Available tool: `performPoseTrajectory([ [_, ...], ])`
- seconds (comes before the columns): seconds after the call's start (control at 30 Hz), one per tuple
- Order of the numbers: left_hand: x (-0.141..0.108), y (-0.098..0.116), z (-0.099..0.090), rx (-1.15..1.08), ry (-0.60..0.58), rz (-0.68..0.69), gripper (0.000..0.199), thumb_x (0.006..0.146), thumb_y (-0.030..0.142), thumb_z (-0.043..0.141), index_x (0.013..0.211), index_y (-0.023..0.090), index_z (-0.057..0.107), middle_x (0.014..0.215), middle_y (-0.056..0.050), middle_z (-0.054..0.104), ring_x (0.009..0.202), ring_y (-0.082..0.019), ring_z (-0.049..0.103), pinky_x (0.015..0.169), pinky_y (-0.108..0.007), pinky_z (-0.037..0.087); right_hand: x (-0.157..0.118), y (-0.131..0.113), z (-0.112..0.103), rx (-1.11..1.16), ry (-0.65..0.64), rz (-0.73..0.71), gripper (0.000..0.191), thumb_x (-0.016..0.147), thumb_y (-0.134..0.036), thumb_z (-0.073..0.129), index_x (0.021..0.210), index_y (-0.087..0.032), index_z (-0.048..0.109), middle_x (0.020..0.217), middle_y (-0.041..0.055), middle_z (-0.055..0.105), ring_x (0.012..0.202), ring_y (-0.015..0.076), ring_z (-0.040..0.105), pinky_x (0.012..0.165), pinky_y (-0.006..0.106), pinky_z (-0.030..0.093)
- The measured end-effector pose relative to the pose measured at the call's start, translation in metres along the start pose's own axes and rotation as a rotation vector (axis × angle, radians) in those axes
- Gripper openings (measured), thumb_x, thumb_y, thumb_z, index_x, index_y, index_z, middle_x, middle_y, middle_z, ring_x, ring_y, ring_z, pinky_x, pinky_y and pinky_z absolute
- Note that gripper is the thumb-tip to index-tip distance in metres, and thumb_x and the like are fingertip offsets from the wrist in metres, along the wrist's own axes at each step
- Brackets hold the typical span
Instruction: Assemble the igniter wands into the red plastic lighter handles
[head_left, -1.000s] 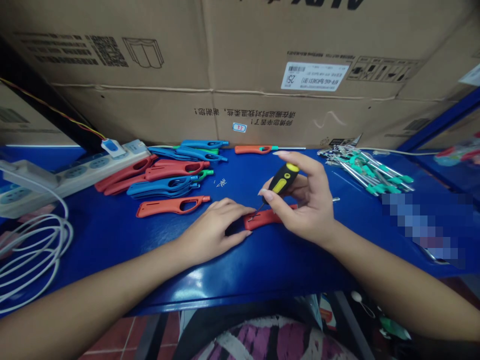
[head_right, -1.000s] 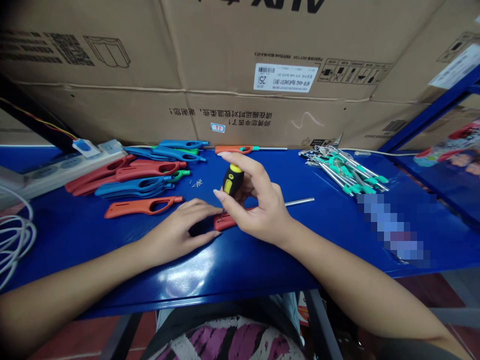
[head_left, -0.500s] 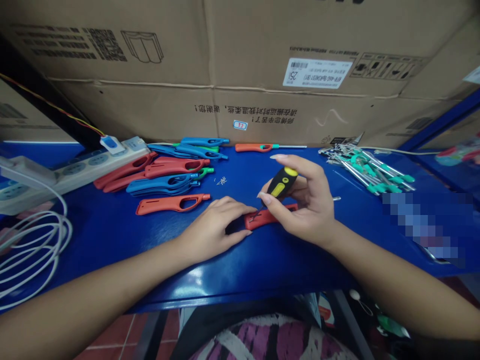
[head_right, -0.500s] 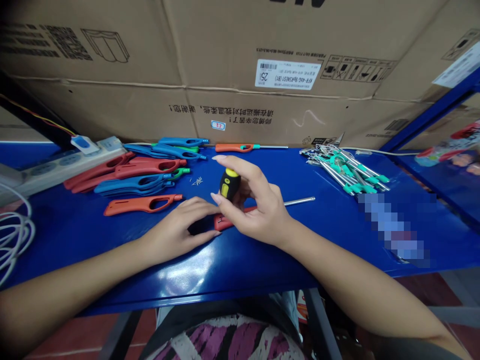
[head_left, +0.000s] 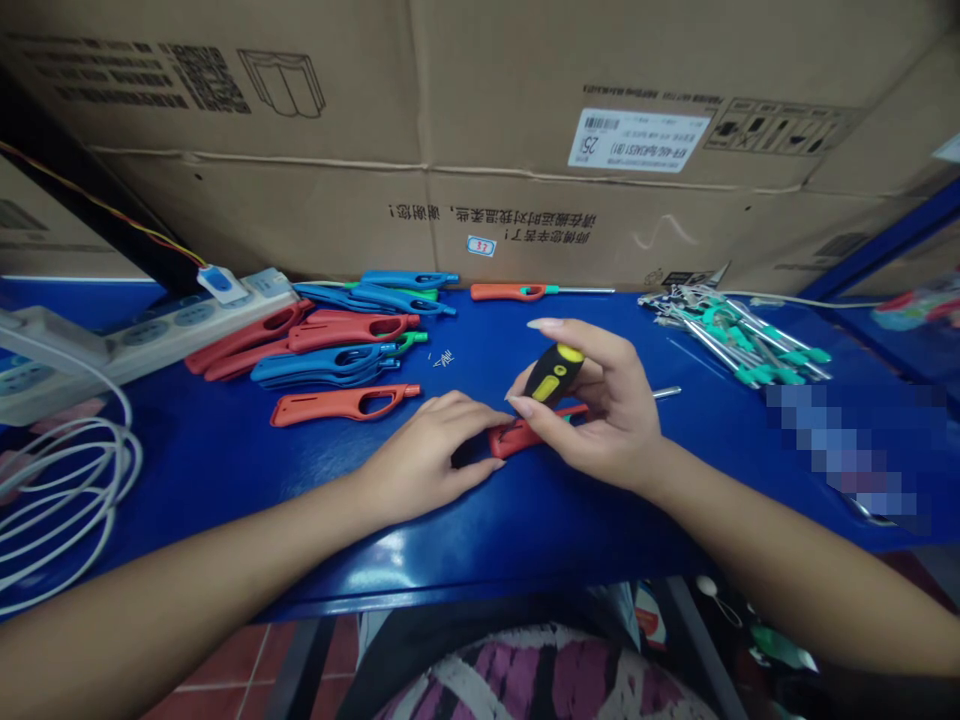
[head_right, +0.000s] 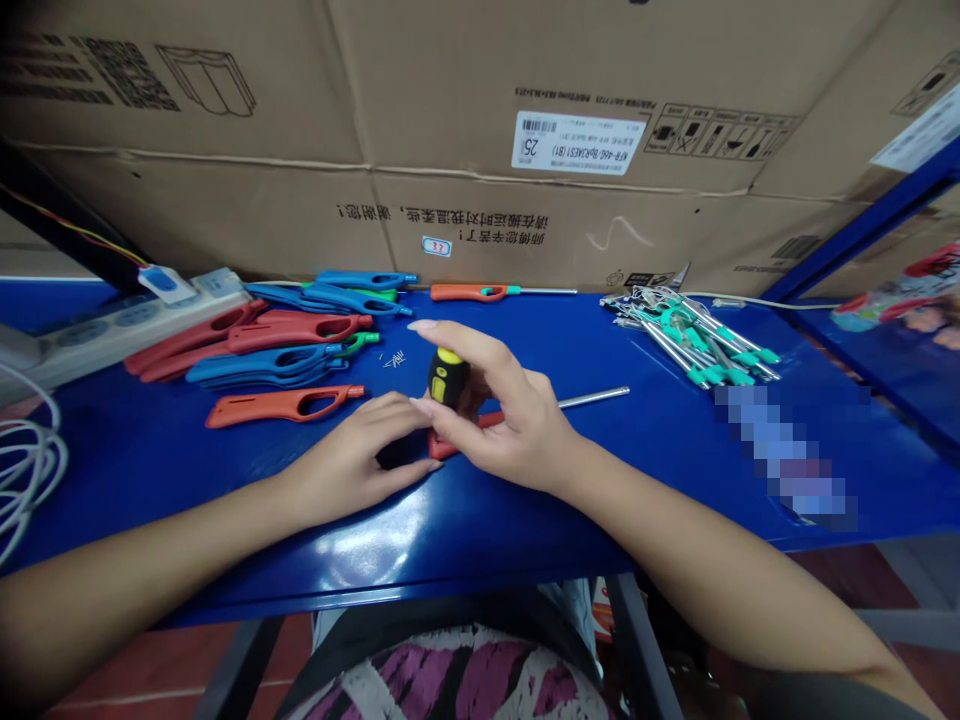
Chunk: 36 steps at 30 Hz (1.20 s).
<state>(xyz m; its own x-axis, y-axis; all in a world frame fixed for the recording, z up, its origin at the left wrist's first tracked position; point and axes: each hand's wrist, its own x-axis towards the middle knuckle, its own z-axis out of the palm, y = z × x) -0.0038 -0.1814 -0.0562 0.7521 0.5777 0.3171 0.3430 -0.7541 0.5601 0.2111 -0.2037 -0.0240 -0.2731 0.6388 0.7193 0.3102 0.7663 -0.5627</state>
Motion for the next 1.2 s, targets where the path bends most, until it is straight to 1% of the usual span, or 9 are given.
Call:
performPoseTrajectory([
  [0.13,0.0,0.001,0.0,0.001,0.0,-0.01,0.033,0.091,0.027,0.069,0.123,0.022,0.062,0.118,-0.007,0.069,0.109,-0.025,0.061,0.096,-0.043,0.049,0.004,-0.004,-0.004,0.028,-0.065,0.028,0.06,0.094,-0.02,0.064,0.146,-0.032,0.038,0.143,0.0088,0.053,0.096,0.0181,0.071,0.07,0.031,0.065],
  [0.3,0.001,0.001,0.001,-0.009,0.014,-0.008,0.03,0.091,0.028,0.069,0.119,0.021,0.062,0.114,-0.007,0.069,0.108,-0.025,0.06,0.096,-0.042,0.048,0.015,-0.008,-0.013,0.057,-0.259,0.108,0.063,0.097,-0.02,0.056,0.152,-0.03,0.027,0.127,0.0079,0.064,0.095,0.0197,0.071,0.072,0.033,0.065],
  [0.4,0.001,0.001,0.002,-0.017,0.021,0.001,0.023,0.091,0.026,0.069,0.112,0.02,0.063,0.111,-0.006,0.069,0.103,-0.024,0.061,0.093,-0.04,0.049,0.021,-0.005,-0.014,-0.095,-0.253,0.026,0.059,0.093,-0.023,0.064,0.145,-0.031,0.038,0.132,0.0069,0.062,0.087,0.0177,0.071,0.073,0.032,0.063],
  [0.5,0.002,0.001,0.003,-0.022,0.023,-0.003,0.021,0.091,0.025,0.07,0.11,0.02,0.063,0.111,-0.006,0.07,0.104,-0.024,0.062,0.094,-0.041,0.049,0.026,-0.002,-0.012,-0.274,-0.213,-0.107,0.054,0.091,-0.031,0.07,0.139,-0.03,0.045,0.133,0.0069,0.063,0.09,0.0195,0.071,0.078,0.033,0.062],
  [0.67,0.001,0.001,0.003,-0.039,0.02,-0.012,0.019,0.089,0.026,0.071,0.105,0.021,0.063,0.104,-0.005,0.069,0.102,-0.023,0.062,0.092,-0.04,0.049,0.038,-0.006,-0.015,-0.235,-0.331,0.015,0.053,0.099,-0.025,0.052,0.15,-0.026,0.034,0.128,0.0092,0.065,0.081,0.017,0.07,0.072,0.031,0.06],
  [0.73,0.001,0.001,0.002,-0.036,0.012,-0.012,0.02,0.089,0.028,0.072,0.105,0.021,0.063,0.104,-0.005,0.069,0.102,-0.024,0.062,0.092,-0.04,0.049,0.042,-0.007,-0.018,-0.234,-0.362,0.003,0.051,0.098,-0.026,0.055,0.147,-0.026,0.04,0.126,0.0077,0.067,0.077,0.0156,0.07,0.071,0.03,0.059],
  [0.9,0.001,0.001,0.002,-0.022,-0.002,-0.006,0.02,0.09,0.028,0.071,0.105,0.021,0.061,0.109,-0.006,0.068,0.105,-0.025,0.061,0.094,-0.041,0.048,0.04,-0.009,-0.018,-0.474,-0.196,-0.227,0.04,0.093,-0.04,0.066,0.129,-0.023,0.06,0.105,0.0051,0.077,0.081,0.0188,0.072,0.073,0.029,0.058],
  [1.07,0.001,0.002,0.001,-0.029,-0.018,-0.021,0.019,0.091,0.028,0.071,0.105,0.021,0.06,0.106,-0.004,0.067,0.104,-0.024,0.06,0.093,-0.039,0.047,0.038,-0.018,-0.022,-0.188,-0.252,-0.062,0.037,0.104,-0.022,0.043,0.139,-0.024,0.057,0.122,0.0043,0.073,0.074,0.0124,0.071,0.076,0.028,0.059],
  [1.2,0.001,0.003,0.002,-0.03,-0.005,-0.015,0.02,0.09,0.027,0.07,0.106,0.021,0.06,0.109,-0.004,0.067,0.105,-0.024,0.06,0.094,-0.04,0.046,0.038,-0.017,-0.023,-0.331,-0.141,-0.205,0.029,0.095,-0.033,0.065,0.122,-0.023,0.068,0.103,0.0034,0.077,0.077,0.0162,0.072,0.074,0.028,0.059],
])
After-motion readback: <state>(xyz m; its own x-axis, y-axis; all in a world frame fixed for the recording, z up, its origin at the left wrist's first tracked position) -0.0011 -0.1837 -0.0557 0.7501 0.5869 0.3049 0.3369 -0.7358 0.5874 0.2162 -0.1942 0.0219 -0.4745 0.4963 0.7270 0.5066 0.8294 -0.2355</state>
